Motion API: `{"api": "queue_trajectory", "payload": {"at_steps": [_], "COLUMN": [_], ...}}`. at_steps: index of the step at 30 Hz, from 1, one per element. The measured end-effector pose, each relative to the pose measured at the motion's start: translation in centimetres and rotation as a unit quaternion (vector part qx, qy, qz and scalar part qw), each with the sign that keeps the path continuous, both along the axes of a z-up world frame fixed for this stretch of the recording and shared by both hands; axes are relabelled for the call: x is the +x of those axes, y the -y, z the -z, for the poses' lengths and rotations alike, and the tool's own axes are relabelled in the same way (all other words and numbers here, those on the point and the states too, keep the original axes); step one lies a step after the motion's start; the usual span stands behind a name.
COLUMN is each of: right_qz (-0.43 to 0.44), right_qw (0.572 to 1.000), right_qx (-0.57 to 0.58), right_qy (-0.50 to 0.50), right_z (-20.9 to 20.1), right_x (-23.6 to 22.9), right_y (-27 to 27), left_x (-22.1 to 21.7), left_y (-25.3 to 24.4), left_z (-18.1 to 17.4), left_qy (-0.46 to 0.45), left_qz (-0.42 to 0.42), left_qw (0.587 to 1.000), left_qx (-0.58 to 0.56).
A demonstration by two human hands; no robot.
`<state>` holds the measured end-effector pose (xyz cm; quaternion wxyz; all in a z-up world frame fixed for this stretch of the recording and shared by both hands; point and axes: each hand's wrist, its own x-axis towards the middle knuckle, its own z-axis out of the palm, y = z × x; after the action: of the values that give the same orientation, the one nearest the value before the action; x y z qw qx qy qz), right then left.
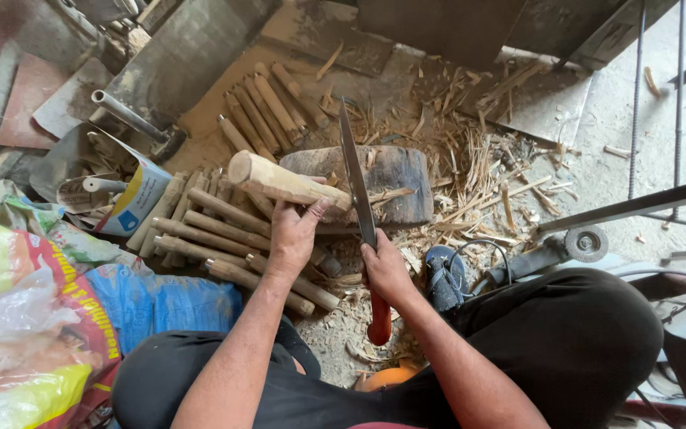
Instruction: The person is sitting on the floor and using a knife to carve a cylindrical wooden stick. They repeatedly shave off thin layers of wood, rotating the stick to shape it evenly.
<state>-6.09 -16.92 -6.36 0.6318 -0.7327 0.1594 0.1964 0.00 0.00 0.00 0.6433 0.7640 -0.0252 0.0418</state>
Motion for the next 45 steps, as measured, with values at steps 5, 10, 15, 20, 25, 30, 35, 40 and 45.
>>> {"api": "queue_trajectory", "payload": {"at_steps": [5, 10, 15, 20, 25, 30, 35, 40, 45], "right_qz": [0.001, 0.008, 0.009, 0.007, 0.015, 0.006, 0.011, 0.037, 0.057], "right_qw": [0.999, 0.997, 0.997, 0.997, 0.995, 0.995, 0.994, 0.980, 0.962], "right_qx": [0.044, 0.076, 0.075, 0.075, 0.095, 0.088, 0.096, 0.185, 0.238], "right_qy": [-0.020, -0.016, -0.009, -0.012, -0.021, -0.051, -0.050, -0.067, -0.118], "right_z": [-0.2, -0.1, 0.3, 0.6, 0.1, -0.4, -0.5, -0.4, -0.5], "right_x": [-0.2, -0.1, -0.1, -0.2, -0.1, -0.1, -0.1, -0.2, -0.4], "right_y": [0.3, 0.1, 0.0, -0.1, -0.3, -0.3, -0.3, -0.2, -0.4], "left_x": [0.2, 0.4, 0.1, -0.1, -0.2, -0.2, -0.2, -0.2, -0.5], "left_y": [-0.7, -1.4, -1.2, -1.0, -1.0, -1.1, -1.2, -1.3, -1.5], "left_z": [-1.0, -3.6, -5.2, -5.6, -5.6, -5.9, -5.8, -5.6, -5.9], "left_qy": [-0.017, -0.023, -0.053, -0.048, -0.053, -0.031, 0.002, 0.058, 0.079], "left_qz": [-0.024, 0.035, 0.030, 0.032, 0.027, 0.039, 0.035, 0.034, 0.041], "left_qw": [0.999, 0.977, 0.959, 0.954, 0.949, 0.952, 0.964, 0.980, 0.986], "left_qx": [-0.032, -0.210, -0.275, -0.295, -0.309, -0.302, -0.265, -0.185, -0.141]}}
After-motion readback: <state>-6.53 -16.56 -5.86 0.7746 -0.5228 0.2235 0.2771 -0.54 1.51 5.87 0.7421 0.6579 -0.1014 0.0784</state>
